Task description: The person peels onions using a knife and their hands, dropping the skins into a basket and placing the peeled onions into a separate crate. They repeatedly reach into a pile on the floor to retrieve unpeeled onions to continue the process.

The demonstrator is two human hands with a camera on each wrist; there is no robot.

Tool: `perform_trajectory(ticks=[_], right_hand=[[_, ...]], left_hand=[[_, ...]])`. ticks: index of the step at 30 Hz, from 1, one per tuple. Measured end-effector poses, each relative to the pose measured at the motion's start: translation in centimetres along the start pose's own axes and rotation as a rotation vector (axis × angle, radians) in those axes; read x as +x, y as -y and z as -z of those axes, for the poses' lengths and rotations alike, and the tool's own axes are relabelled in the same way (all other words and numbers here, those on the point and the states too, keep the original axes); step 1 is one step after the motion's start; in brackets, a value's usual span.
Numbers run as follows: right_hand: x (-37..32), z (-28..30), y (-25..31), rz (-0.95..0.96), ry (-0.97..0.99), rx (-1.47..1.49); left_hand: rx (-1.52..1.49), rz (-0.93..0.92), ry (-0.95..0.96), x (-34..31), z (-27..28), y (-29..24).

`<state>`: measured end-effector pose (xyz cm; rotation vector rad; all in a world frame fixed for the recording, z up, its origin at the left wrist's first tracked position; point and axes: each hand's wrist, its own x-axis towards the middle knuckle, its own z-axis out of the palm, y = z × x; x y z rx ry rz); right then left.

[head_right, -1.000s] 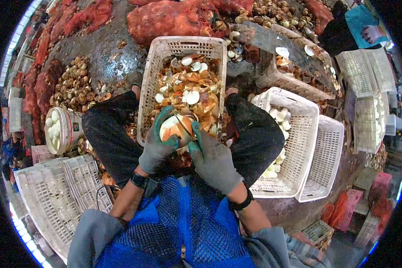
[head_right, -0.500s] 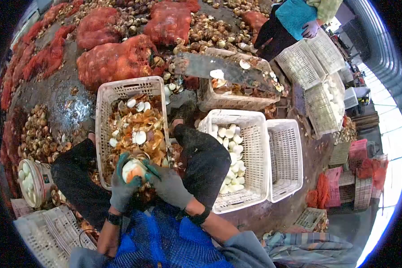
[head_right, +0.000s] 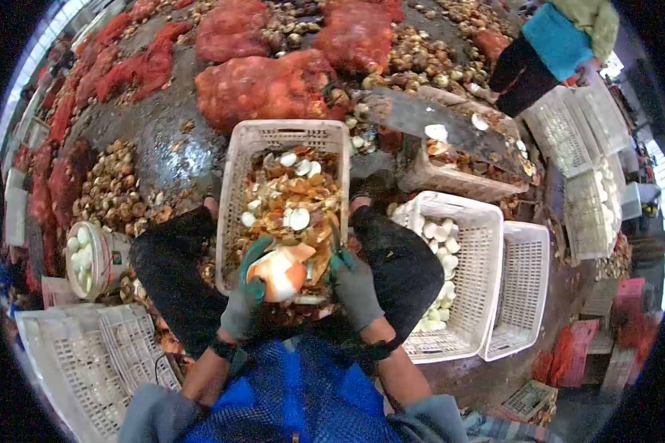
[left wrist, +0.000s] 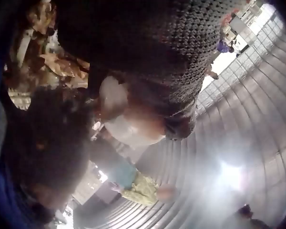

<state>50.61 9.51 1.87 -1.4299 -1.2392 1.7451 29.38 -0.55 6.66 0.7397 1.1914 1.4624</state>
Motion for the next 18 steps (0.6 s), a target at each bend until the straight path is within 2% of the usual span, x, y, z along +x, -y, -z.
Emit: perform_trajectory(ticks=[1,2,3,5,7,9,10,13,14,18], right_hand=[[-0.1,0.0,0.6,-0.037,0.023,-0.003],[0.4,0.0,0.5,0.076,0.044,-0.068],[-1.3,-1.0,4.8,-0.102,0.047,0.004],[-2.5,-1.5,7.0,-0.071,0.085,-0.022],[-2.9,-1.2,4.7,0.234,0.148,-0.318],[-3.8,-2.1,5.0,0.425,0.157,-0.510],[-4.7,-2.7,5.4,0.460,0.136,-0.555],[-5.9,-3.2,3.7,0.807,0.053,-0.820],[-6.7,-3.9,4.8,0.685,0.096,-0.733],[-6.9,-5.1,3.4,0.712,0.097,-0.743]], left_hand=[[-0.026,0.024,-0.027,-0.1,-0.1,-0.8],[-0.069,0.046,-0.035,-0.1,1.0,0.6],[-0.083,0.034,-0.064,0.0,1.0,0.4],[0.000,-0.004,-0.059,0.4,1.0,-1.2],[-0.057,-0.034,-0.107,0.5,1.5,0.2],[-0.037,-0.055,-0.119,0.8,2.1,0.8],[0.011,-0.066,-0.120,0.7,2.3,0.9],[0.111,-0.100,-0.167,0.8,2.0,0.6],[0.147,-0.076,-0.187,1.3,2.2,1.0],[0.055,-0.035,-0.189,0.8,1.4,1.5]])
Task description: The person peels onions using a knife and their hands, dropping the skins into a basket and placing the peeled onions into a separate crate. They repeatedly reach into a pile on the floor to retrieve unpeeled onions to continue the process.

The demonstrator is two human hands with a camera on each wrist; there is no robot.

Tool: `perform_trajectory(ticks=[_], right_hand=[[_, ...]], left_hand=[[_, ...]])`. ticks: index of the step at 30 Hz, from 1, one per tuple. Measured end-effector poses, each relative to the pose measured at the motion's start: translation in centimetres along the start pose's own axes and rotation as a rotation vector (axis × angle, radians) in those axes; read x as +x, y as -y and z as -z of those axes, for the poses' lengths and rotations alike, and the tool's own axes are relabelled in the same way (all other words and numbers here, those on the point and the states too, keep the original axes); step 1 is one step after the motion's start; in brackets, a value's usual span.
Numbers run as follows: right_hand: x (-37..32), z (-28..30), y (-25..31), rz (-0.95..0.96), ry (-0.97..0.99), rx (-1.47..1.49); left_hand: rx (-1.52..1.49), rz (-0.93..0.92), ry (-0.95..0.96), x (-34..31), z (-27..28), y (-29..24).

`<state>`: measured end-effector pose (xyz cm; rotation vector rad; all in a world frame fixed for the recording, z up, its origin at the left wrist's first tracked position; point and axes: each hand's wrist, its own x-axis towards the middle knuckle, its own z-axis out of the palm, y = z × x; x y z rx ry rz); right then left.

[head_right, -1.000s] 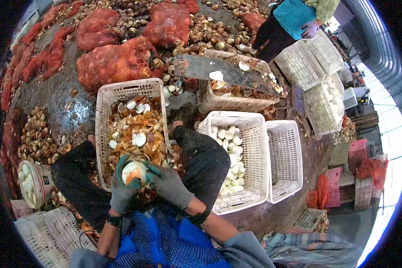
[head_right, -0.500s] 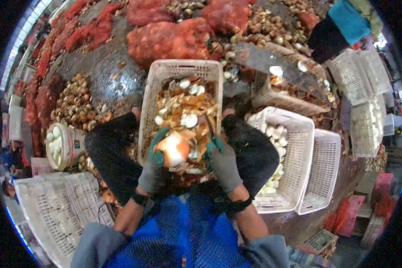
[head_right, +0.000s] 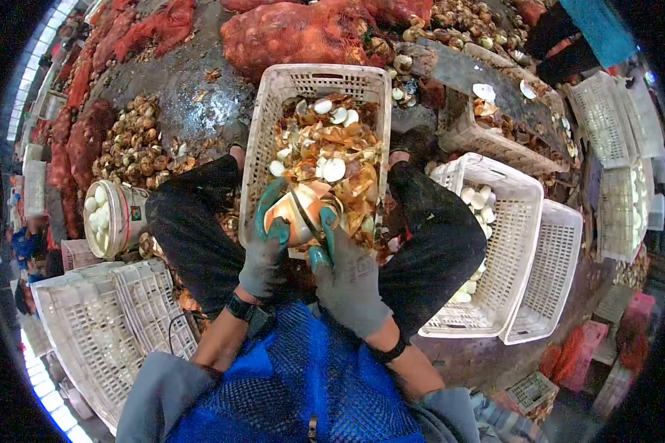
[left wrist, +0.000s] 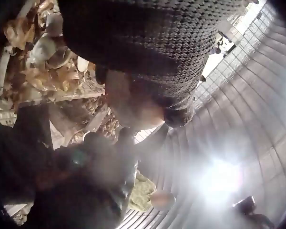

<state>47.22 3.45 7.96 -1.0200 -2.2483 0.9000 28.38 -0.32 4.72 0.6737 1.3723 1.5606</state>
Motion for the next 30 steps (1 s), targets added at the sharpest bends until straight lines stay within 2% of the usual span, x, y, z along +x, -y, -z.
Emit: perform_trajectory(ticks=[1,3,5,8,11,14,16,19,21,23,25,29,30], right_hand=[[-0.1,-0.4,-0.3,-0.007,-0.028,0.034],[-0.2,-0.5,-0.3,-0.039,0.003,-0.077],[0.6,0.1,-0.2,-0.201,0.092,0.041],[0.5,-0.9,-1.6,-0.128,0.022,0.018],[0.8,-1.7,-1.7,-0.062,-0.123,-0.080],[1.3,-2.6,-4.3,-0.182,-0.107,0.114],[0.6,-1.6,-5.1,-0.390,0.010,0.239],[0.4,0.1,-5.0,-0.288,0.056,0.050],[0.2,1.1,-4.2,0.099,-0.016,-0.366],[1.5,1.9,-2.1,-0.287,0.097,0.103],[0.7,1.8,-1.7,-0.199,0.112,-0.008],[-0.2,0.4,-1.3,-0.189,0.078,-0.118],[0.1,0.5,-1.4,-0.163,0.060,-0.053]], left_hand=[[0.021,0.005,-0.008,-0.1,0.1,0.2],[0.100,-0.014,-0.025,-0.1,0.4,0.8],[0.215,-0.066,-0.042,0.1,0.6,1.2],[0.339,-0.100,-0.045,0.1,0.9,0.8],[0.243,-0.044,-0.027,0.1,0.9,0.9],[0.141,-0.041,0.018,-0.3,0.1,0.7],[0.186,-0.013,0.040,-0.2,-0.4,-0.1],[0.189,0.027,0.034,0.1,-0.7,0.1],[0.159,0.033,0.014,0.3,-0.9,0.2],[0.118,0.028,-0.007,0.0,-1.0,0.1],[0.110,0.034,0.005,0.0,-0.3,1.6],[0.186,-0.007,0.020,0.0,-0.7,1.0],[0.176,0.001,0.002,0.0,-0.7,1.3]])
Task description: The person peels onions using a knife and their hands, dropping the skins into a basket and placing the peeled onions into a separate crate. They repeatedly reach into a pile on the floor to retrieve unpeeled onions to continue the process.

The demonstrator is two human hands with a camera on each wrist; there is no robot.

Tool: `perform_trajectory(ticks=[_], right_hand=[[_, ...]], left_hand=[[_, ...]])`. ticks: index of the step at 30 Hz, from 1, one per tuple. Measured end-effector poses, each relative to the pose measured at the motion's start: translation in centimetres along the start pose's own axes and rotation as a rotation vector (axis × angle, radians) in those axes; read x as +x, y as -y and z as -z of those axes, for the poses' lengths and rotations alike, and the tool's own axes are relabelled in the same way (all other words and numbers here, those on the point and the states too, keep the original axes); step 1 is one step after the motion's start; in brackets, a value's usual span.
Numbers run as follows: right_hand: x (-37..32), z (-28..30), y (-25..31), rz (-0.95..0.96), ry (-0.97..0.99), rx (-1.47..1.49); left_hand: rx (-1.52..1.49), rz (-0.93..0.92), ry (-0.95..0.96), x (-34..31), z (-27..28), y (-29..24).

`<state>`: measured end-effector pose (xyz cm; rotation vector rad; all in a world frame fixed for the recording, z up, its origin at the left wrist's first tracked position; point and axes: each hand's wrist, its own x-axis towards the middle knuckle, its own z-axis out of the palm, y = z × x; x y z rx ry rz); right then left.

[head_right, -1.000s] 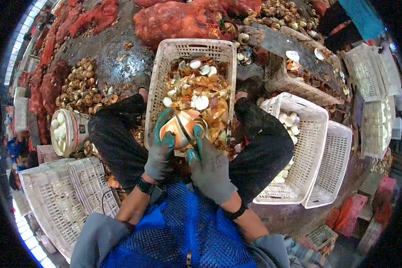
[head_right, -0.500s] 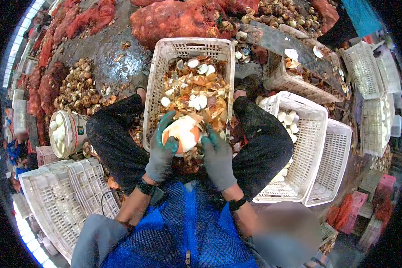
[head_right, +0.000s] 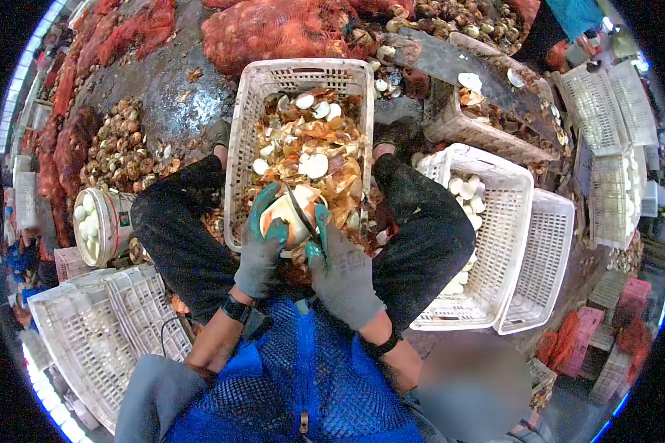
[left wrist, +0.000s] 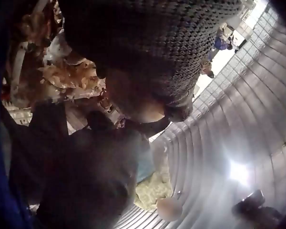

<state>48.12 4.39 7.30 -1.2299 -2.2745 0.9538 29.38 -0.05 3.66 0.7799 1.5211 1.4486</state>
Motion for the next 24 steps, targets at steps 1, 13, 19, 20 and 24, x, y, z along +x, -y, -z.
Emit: perform_trajectory(ticks=[1,13,19,20,24], right_hand=[[0.3,0.0,-0.2,0.002,-0.004,0.021],[1.8,-1.5,-2.2,-0.541,0.061,0.782],[2.0,-1.9,-5.3,-0.713,-0.075,0.978],[2.5,-0.3,-4.8,-0.709,-0.016,0.958],[4.5,2.6,-2.8,-0.558,0.007,0.788]], left_hand=[[0.043,-0.008,0.005,0.2,0.1,0.1],[0.002,0.064,0.037,0.0,0.6,0.8],[-0.354,0.083,0.119,0.5,0.7,1.8],[-0.320,0.091,0.118,0.6,0.7,1.6],[-0.248,0.137,0.181,0.5,0.3,-0.1]])
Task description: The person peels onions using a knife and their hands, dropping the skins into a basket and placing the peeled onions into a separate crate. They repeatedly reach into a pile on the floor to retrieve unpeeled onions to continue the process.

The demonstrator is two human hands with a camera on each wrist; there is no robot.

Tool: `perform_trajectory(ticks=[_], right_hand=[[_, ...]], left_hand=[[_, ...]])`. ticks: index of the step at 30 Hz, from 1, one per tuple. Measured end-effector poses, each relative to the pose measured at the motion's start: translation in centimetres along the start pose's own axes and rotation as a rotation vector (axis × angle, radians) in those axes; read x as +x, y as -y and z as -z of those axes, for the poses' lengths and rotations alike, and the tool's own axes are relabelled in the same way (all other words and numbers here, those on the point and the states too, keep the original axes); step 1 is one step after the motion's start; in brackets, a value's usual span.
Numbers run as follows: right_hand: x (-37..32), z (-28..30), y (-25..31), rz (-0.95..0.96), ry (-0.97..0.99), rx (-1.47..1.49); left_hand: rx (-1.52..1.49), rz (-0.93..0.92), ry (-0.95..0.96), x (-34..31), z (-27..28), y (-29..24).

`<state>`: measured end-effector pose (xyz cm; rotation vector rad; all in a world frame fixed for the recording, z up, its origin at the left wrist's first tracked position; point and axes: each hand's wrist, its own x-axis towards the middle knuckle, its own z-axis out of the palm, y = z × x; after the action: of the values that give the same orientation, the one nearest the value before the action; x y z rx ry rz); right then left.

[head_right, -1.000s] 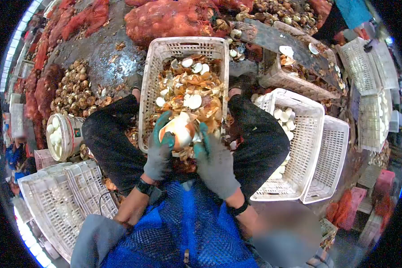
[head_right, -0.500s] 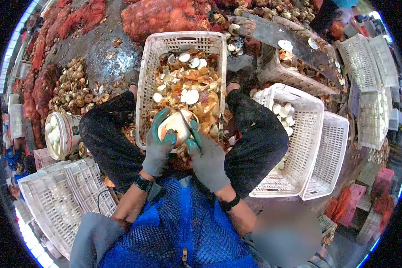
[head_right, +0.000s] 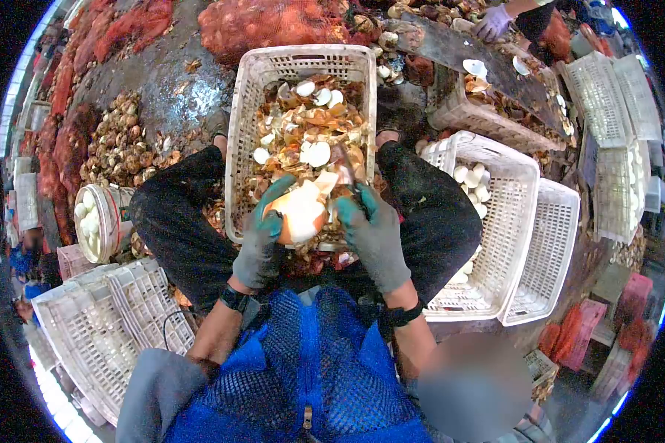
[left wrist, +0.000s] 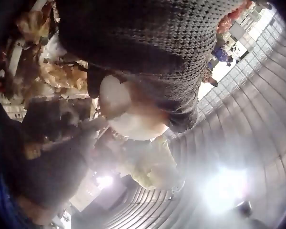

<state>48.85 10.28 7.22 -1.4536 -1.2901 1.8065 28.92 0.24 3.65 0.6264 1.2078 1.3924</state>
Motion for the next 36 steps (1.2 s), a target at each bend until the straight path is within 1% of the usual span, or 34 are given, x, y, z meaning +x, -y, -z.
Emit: perform_trajectory(ticks=[1,3,4,5,7,8,11,12,13,14,17,18,20,21,22,23,24,25,27,28,31,32,34,36], right_hand=[[0.2,-0.2,0.3,0.072,0.013,-0.091],[0.8,-0.6,1.0,0.230,0.042,-0.276],[2.1,0.1,-2.1,0.340,0.044,-0.482],[2.2,0.1,-1.9,0.237,0.069,-0.411],[2.5,-0.1,-1.6,0.031,0.122,-0.270],[3.2,-0.3,-3.8,-0.039,0.118,-0.126],[2.1,-0.3,-2.8,-0.029,0.114,-0.147],[1.7,-0.9,-3.0,-0.014,0.049,-0.007],[1.7,-0.9,-2.7,0.014,0.043,-0.047],[1.5,-0.8,-2.2,0.040,0.037,-0.087],[1.0,-0.7,-0.9,0.103,0.006,-0.220],[1.0,-0.7,-0.7,0.123,-0.005,-0.268],[1.8,-1.1,-2.2,0.155,-0.085,-0.271],[1.8,-1.4,-2.8,0.163,-0.123,-0.272],[1.4,-0.9,-3.2,0.015,-0.054,-0.116],[0.3,-1.3,-1.6,-0.084,-0.024,0.098],[-0.2,-1.4,-0.6,-0.085,-0.010,0.142],[-0.3,-1.4,-0.1,-0.080,0.001,0.186],[-0.4,-0.6,-0.2,0.021,0.077,0.106],[-0.3,-0.2,-0.1,0.075,0.115,0.065],[0.0,-0.3,0.0,0.120,0.121,-0.111],[0.0,-0.3,-0.2,0.155,0.102,-0.157],[0.2,-0.5,-0.8,0.235,0.068,-0.247],[0.2,-1.1,-1.0,0.223,-0.001,-0.255]], left_hand=[[0.004,0.014,0.030,0.1,-0.2,-0.2],[0.131,-0.003,0.043,0.6,0.3,1.6],[0.196,-0.017,0.047,0.5,0.7,2.4],[0.134,0.017,0.060,0.0,0.7,2.2],[0.221,-0.008,0.039,-0.3,0.3,0.9],[0.204,-0.007,0.038,-0.3,0.2,0.8],[0.154,-0.003,0.055,-0.4,0.4,1.2],[0.139,-0.006,0.070,-0.3,0.9,2.0],[0.122,-0.006,0.085,-0.2,1.3,2.7],[0.156,0.033,0.094,-0.5,0.4,0.8],[0.103,0.047,0.116,-0.5,0.7,1.4],[0.038,0.055,0.120,-0.6,0.7,1.7],[-0.094,0.077,0.125,-1.0,0.5,1.7],[-0.092,0.051,0.132,-1.1,0.2,1.6],[-0.089,0.034,0.135,-1.1,0.1,1.6],[-0.087,0.018,0.137,-1.1,-0.1,1.0],[0.039,-0.036,0.145,-1.0,-0.2,-0.2],[0.008,-0.014,0.140,-1.0,0.0,0.2],[-0.057,0.031,0.135,-1.1,0.5,1.4],[-0.036,0.008,0.140,-0.9,0.7,1.8],[0.140,-0.011,0.149,-1.1,0.4,-0.4],[0.149,-0.034,0.134,-1.0,0.4,0.1],[0.130,0.038,0.144,-1.4,0.4,0.7],[0.120,0.092,0.166,-1.3,0.9,1.1]])
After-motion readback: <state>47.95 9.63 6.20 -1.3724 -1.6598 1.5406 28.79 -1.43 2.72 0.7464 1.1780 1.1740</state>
